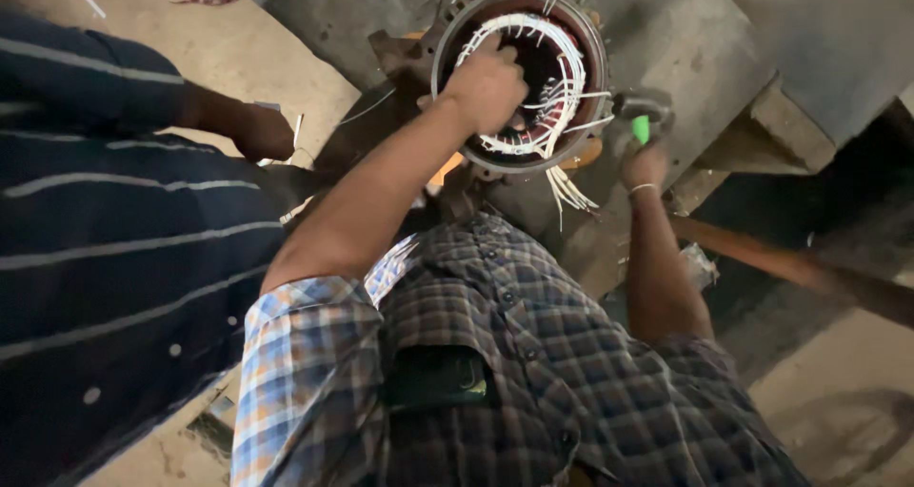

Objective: The person inserts insulated wire coils into the slots of an electric motor stator held on a workbench, pressing the wires down by hand and tapping them with a mallet to seat them, working around the stator while adjusting loose wire ends.

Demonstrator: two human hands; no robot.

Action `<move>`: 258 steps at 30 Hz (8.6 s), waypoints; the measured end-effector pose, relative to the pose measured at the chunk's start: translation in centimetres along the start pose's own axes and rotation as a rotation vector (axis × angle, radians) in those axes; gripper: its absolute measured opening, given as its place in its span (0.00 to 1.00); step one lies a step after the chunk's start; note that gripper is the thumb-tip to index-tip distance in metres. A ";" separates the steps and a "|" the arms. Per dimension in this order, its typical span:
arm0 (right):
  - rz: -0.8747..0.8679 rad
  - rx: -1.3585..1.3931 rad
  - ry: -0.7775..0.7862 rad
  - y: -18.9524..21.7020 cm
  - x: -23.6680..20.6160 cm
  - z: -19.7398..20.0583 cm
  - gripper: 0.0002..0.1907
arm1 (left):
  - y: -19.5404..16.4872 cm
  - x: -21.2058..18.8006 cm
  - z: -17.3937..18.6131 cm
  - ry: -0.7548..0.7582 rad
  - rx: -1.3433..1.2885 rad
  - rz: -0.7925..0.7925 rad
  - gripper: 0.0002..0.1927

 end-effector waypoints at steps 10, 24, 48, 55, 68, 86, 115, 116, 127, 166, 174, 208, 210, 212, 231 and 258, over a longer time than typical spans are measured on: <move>0.298 1.015 0.238 -3.8 -14.2 4.0 0.18 | 1.1 -0.6 -0.4 0.044 -0.060 0.050 0.21; 0.470 -0.129 -0.169 0.0 -17.4 0.8 0.17 | 0.9 -0.2 -3.3 -0.084 -0.123 0.152 0.20; 0.194 0.785 0.608 0.0 -8.7 12.2 0.16 | -11.4 -0.3 -1.5 -0.156 -1.581 0.498 0.24; 0.515 -0.055 0.165 16.2 -4.6 21.9 0.16 | -17.4 2.0 -9.9 -0.309 -1.302 0.224 0.13; 0.658 0.201 -0.034 20.3 -5.9 19.0 0.19 | -16.0 1.1 -9.7 -0.282 -1.127 -0.003 0.10; 0.431 -0.702 0.409 23.3 -8.1 11.2 0.28 | -15.2 0.5 -9.2 -0.323 -1.451 -0.029 0.08; 0.310 0.140 -0.044 6.2 -9.4 8.6 0.19 | -15.0 -1.6 -8.4 -0.228 -0.878 -0.054 0.14; 0.291 0.403 -0.179 4.7 -9.0 8.9 0.18 | -14.6 -2.9 -7.3 -0.066 -0.765 0.013 0.13; -0.088 0.058 -0.218 -0.5 -1.2 -3.5 0.27 | 0.7 -12.6 2.2 -0.503 -0.314 0.129 0.16; -0.440 1.667 0.037 7.6 -8.9 -8.0 0.21 | 13.6 -0.4 -0.4 -0.735 -0.298 -0.456 0.05; 0.476 0.589 0.030 12.4 -10.6 3.5 0.15 | 2.6 -8.0 14.3 -0.223 -0.671 -0.620 0.20; 0.796 0.774 0.276 20.2 -12.8 5.4 0.04 | -5.7 -17.9 -4.1 -0.527 -0.654 0.346 0.20; 0.716 0.714 0.298 20.3 -12.5 5.5 0.04 | -4.5 -17.1 -0.2 -0.695 -0.669 0.243 0.28; 0.671 0.697 0.316 20.7 -12.5 5.9 0.04 | -2.6 -15.5 2.6 -0.784 -0.720 0.144 0.41; 1.147 -0.025 -0.007 21.7 -12.0 6.9 0.08 | 0.2 -12.8 -2.1 -0.782 -0.906 0.199 0.11; 0.622 0.594 -0.013 19.8 -17.3 2.7 0.06 | 1.4 -13.5 4.7 -0.588 -0.553 -0.007 0.16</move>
Point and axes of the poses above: each hand's wrist, its own x-axis towards the middle knuckle, its own z-axis out of the back of the hand, y = z × x, the point moved 3 cm from there along x, towards the middle knuckle, and after that the axes turned 9 degrees about -z, right-handed, at the moved point
